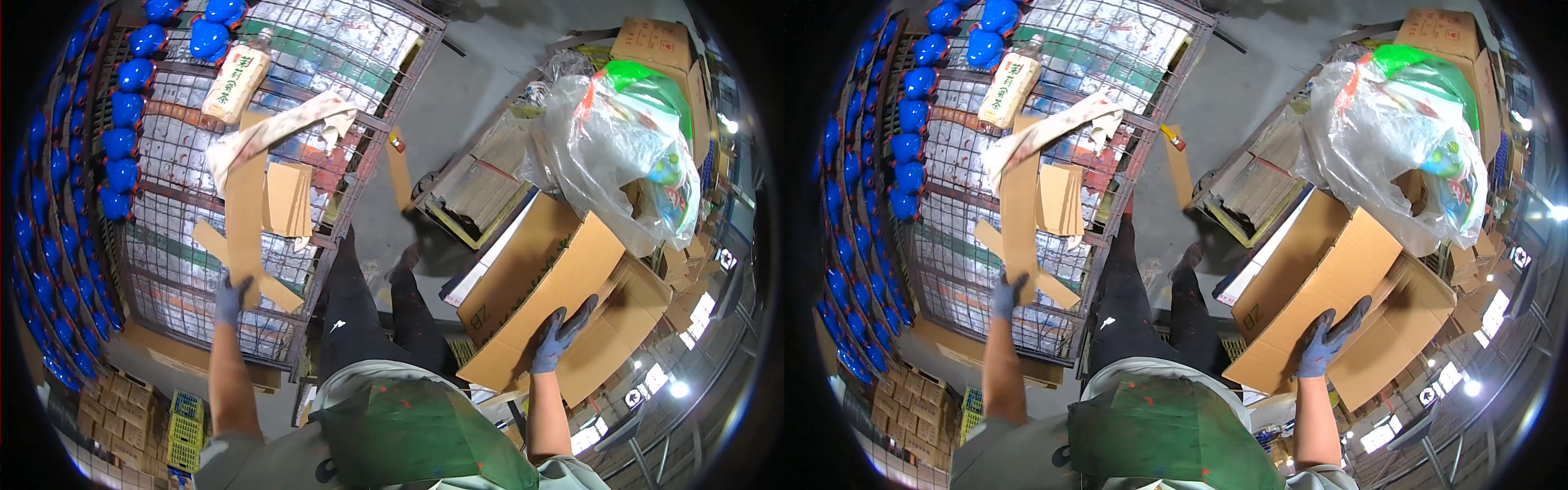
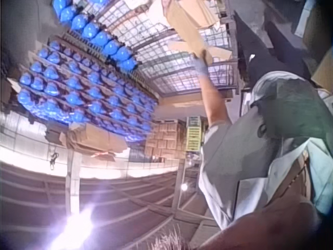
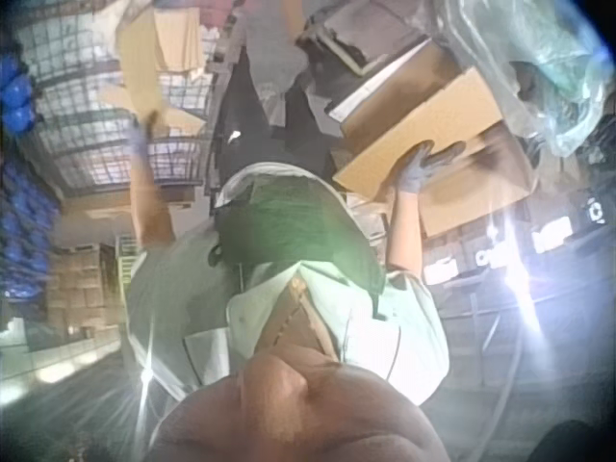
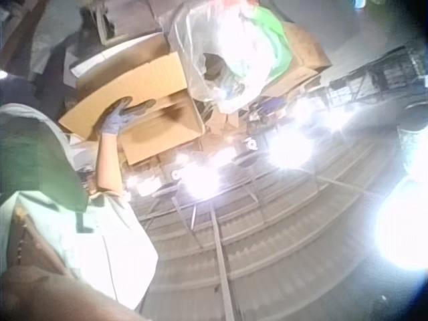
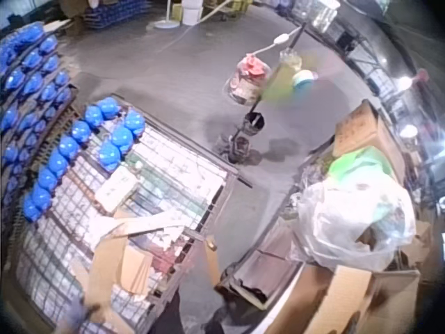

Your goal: The person places blue water meters into a cardboard box containing dividers, inserting cardboard supports between the meters to secure them.

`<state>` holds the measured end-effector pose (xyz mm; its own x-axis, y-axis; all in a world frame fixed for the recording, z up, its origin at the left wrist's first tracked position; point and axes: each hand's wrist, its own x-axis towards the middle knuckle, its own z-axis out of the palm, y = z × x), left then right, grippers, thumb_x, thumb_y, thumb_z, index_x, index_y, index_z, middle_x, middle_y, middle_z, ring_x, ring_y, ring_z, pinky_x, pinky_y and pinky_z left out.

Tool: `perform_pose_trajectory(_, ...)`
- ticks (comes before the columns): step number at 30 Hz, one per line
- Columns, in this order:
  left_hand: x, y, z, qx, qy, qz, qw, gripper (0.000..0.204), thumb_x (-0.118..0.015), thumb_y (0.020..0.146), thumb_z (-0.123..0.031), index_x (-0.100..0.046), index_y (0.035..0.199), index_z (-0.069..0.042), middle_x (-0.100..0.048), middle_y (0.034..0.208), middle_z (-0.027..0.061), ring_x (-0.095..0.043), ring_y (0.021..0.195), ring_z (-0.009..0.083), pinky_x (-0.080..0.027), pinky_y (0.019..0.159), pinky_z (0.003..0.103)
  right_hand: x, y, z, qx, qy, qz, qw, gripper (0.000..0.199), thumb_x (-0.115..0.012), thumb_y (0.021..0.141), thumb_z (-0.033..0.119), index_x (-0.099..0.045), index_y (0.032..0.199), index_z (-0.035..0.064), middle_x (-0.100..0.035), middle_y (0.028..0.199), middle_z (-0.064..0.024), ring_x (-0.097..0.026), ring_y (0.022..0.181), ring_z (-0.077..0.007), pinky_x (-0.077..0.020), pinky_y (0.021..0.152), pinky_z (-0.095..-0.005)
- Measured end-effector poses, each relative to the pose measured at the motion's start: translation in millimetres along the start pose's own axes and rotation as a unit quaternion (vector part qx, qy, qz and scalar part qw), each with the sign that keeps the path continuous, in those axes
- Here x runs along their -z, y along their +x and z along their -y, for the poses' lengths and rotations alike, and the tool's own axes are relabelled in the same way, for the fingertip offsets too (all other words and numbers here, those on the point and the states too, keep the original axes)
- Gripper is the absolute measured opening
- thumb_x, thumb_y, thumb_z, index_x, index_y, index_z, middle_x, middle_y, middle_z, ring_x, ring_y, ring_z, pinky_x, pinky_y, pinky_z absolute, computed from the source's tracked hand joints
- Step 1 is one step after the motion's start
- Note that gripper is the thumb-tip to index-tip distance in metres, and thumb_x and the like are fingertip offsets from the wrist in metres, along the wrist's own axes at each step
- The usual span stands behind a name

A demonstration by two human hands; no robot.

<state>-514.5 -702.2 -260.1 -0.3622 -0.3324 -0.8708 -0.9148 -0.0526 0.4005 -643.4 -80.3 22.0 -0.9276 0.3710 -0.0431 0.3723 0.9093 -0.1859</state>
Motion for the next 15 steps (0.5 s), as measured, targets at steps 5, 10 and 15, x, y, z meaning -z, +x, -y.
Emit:
perform_pose_trajectory(5,-78,-38,120,0.073,-0.209,-0.044,0.974,0.062,-0.081,0.079,-0.011,-0.051,0.132,0.002,-0.064,0.118,0.0111,-0.062,0.103,0.0229,-0.051,0.088,0.035,-2,-2,-2,0.005,0.011,-0.012,1.000,0.066,-0.049,0.101,0.028,-0.022,0.154,0.0001,-0.020,0.161,-0.0183,-0.019,0.149,-0.0321,-0.0148,0.120,-0.0428)
perform_pose_trajectory(10,-130,-1,152,0.095,-0.292,-0.186,0.933,0.051,-0.081,0.079,-0.010,-0.058,0.121,0.006,-0.065,0.114,0.0120,-0.063,0.092,0.0243,-0.050,0.080,0.035,-5,1,-5,0.010,0.117,-0.006,0.993,0.065,-0.052,0.099,0.018,-0.023,0.154,0.0009,-0.021,0.161,-0.0170,-0.020,0.149,-0.0299,-0.0153,0.120,-0.0401)
perform_pose_trajectory(15,-88,-78,55,-0.104,-0.200,-0.154,0.962,0.038,-0.077,0.081,-0.008,-0.064,0.114,0.005,-0.069,0.104,0.0099,-0.066,0.084,0.0214,-0.053,0.074,0.034,-5,-6,-17,0.019,0.180,-0.038,0.983,0.065,-0.055,0.097,0.013,-0.025,0.153,-0.0010,-0.025,0.160,-0.0164,-0.022,0.148,-0.0281,-0.0177,0.119,-0.0379)
